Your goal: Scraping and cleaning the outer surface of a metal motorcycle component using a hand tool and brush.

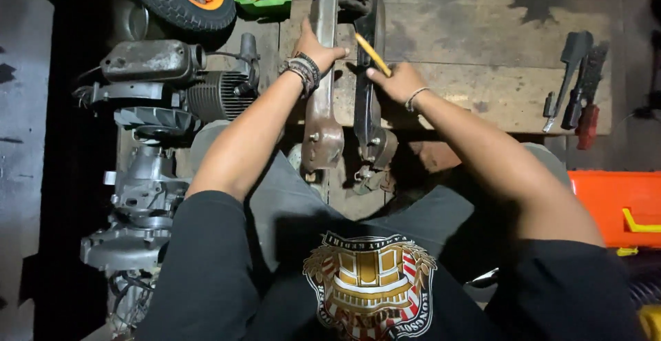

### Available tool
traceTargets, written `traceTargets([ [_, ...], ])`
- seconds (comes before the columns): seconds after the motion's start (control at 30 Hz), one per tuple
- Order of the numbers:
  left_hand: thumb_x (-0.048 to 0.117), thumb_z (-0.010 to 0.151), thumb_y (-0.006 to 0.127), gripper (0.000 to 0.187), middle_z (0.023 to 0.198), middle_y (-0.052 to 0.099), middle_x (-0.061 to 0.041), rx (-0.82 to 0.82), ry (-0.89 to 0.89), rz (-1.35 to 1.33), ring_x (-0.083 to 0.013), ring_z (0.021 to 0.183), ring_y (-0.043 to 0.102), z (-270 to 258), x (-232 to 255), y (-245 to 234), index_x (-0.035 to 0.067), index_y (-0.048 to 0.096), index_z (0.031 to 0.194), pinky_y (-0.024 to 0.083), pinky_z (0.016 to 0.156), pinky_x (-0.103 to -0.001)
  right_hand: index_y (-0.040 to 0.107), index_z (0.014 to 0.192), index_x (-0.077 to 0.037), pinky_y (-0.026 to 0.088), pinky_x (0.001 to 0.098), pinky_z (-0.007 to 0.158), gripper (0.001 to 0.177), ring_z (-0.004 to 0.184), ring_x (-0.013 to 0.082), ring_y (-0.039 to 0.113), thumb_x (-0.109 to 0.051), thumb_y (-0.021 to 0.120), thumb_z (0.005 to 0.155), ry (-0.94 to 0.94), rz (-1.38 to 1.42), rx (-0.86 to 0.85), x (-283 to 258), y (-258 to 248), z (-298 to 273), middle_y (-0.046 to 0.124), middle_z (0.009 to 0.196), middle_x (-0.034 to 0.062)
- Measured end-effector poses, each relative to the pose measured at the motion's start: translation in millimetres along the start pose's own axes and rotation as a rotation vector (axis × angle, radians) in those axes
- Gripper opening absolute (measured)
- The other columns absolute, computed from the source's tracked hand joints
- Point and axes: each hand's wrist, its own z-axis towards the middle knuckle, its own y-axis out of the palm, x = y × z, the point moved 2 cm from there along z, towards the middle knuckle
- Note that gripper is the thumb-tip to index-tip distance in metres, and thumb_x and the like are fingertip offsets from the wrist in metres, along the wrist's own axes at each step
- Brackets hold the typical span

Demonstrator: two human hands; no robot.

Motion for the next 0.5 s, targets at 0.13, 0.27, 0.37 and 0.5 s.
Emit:
traceTargets([
  [0.13,0.041,0.078,0.083,0.12,0.164,0.032,-0.02,-0.013,-0.048,0.065,-0.0389,0.146,0.038,-3.9,5.6,-1.0,0.014,0.003,0.163,0.039,0.117,-0.049,0.064,0.084,-0.01,0.037,0.0329,0.049,0.063,0.054,0.0169,0.05,-0.073,0.069,0.084,0.034,0.033,0.056,-8.4,2.3,-9.2,0.056,0.065,0.0017],
  [0.27,0.038,0.071,0.083,0.119,0.163,0.035,-0.018,0.053,-0.01,0.073,-0.039,0.146,0.038,2.3,6.2,5.5,0.009,0.011,0.162,0.036,0.118,-0.049,0.065,0.079,-0.008,0.041,0.0376,0.051,0.062,0.058,0.022,0.056,-0.069,0.075,0.078,0.045,-0.039,0.121,0.6,9.8,3.3,0.061,0.068,0.0059],
  [0.37,0.04,0.071,0.082,0.118,0.16,0.039,-0.017,0.044,-0.009,0.106,-0.039,0.144,0.041,-6.8,22.6,3.1,0.008,0.014,0.161,0.04,0.115,-0.049,0.069,0.094,-0.008,0.048,0.0398,0.059,0.054,0.068,0.0252,0.064,-0.059,0.078,0.078,0.025,0.035,0.186,5.7,10.1,2.9,0.069,0.081,0.0093],
  [0.5,0.034,0.074,0.084,0.115,0.146,0.056,-0.017,-0.016,-0.034,0.103,-0.0219,0.089,0.073,-23.1,45.3,8.2,0.012,0.011,0.162,0.065,0.068,-0.034,0.073,0.1,-0.002,0.045,0.0348,0.044,0.061,0.053,0.0182,0.058,-0.06,0.078,0.079,0.004,0.09,0.211,20.0,5.8,-6.9,0.066,0.067,0.0055],
])
